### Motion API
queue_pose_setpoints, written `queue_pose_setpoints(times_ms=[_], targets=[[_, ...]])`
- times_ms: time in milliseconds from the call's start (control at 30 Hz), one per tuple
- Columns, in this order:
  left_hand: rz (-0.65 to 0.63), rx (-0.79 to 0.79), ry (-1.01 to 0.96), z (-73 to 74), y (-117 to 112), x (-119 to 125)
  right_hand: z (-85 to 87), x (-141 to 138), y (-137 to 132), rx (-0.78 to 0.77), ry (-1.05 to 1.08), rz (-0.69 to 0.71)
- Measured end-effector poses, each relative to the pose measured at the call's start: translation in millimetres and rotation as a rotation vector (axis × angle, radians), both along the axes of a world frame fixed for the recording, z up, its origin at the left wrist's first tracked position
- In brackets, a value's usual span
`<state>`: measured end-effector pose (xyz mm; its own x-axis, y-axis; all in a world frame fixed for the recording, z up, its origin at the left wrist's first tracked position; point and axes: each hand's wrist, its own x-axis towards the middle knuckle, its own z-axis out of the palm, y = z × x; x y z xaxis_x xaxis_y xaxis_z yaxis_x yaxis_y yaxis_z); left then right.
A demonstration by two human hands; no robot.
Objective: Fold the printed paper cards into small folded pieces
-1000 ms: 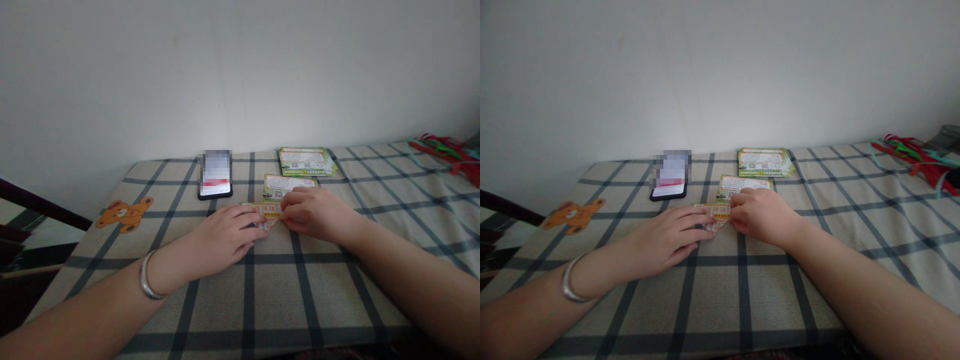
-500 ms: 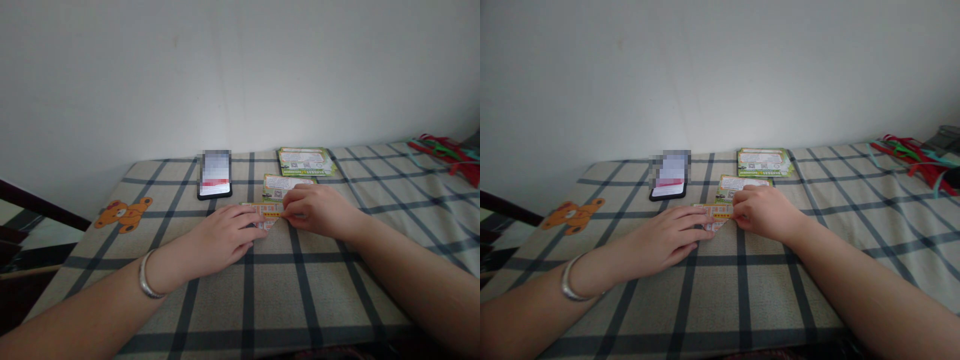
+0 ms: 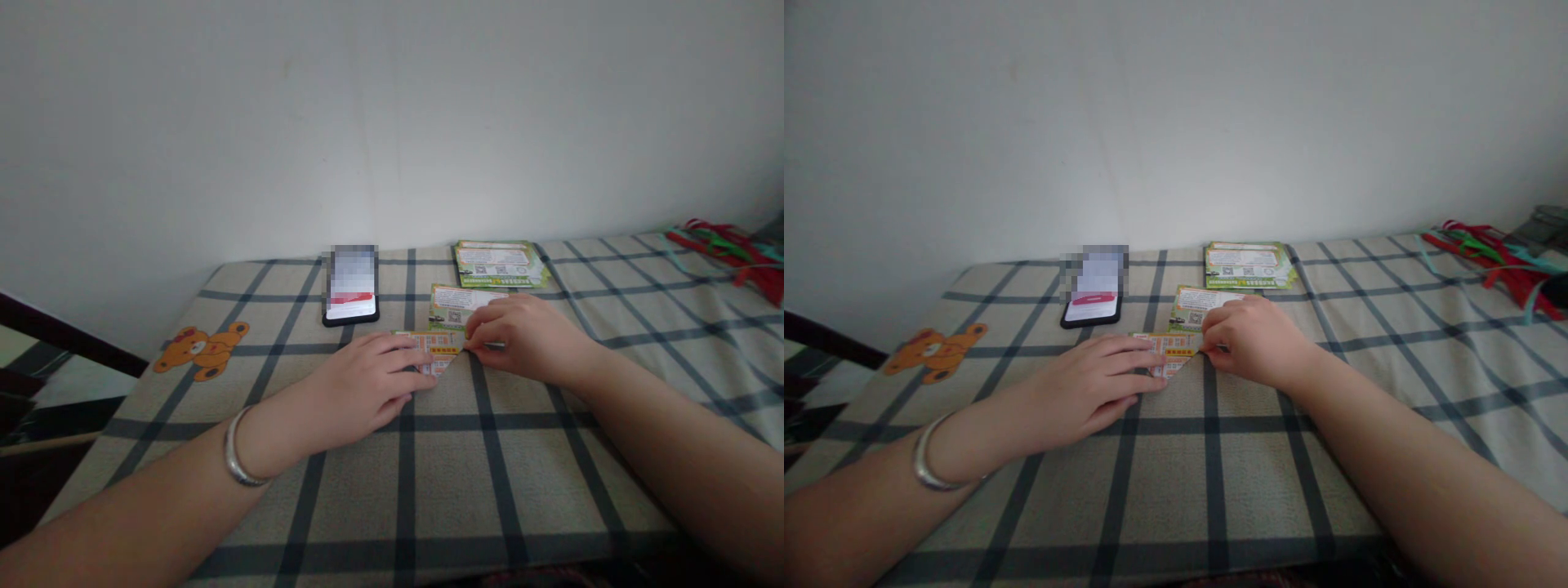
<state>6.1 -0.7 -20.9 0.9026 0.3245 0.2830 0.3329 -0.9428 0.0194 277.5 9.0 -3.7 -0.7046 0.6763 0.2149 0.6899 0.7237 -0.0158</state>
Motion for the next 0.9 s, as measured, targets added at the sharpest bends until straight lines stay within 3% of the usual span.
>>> queue_pose_setpoints(times_ms=[267, 567, 900], targets=[[0.001, -0.003, 0.005, -0.6, 1, 1, 1.7, -7, -8, 0.123, -0.101, 0.037], [0.027, -0.019, 0.013, -0.9, 2, 1, -9.9, -20, -13, -0.026, -0.007, 0.187], [0.041, 0.011, -0.006, -5.2, -1, 2, -11.5, -20, -11, -0.009, -0.004, 0.143]])
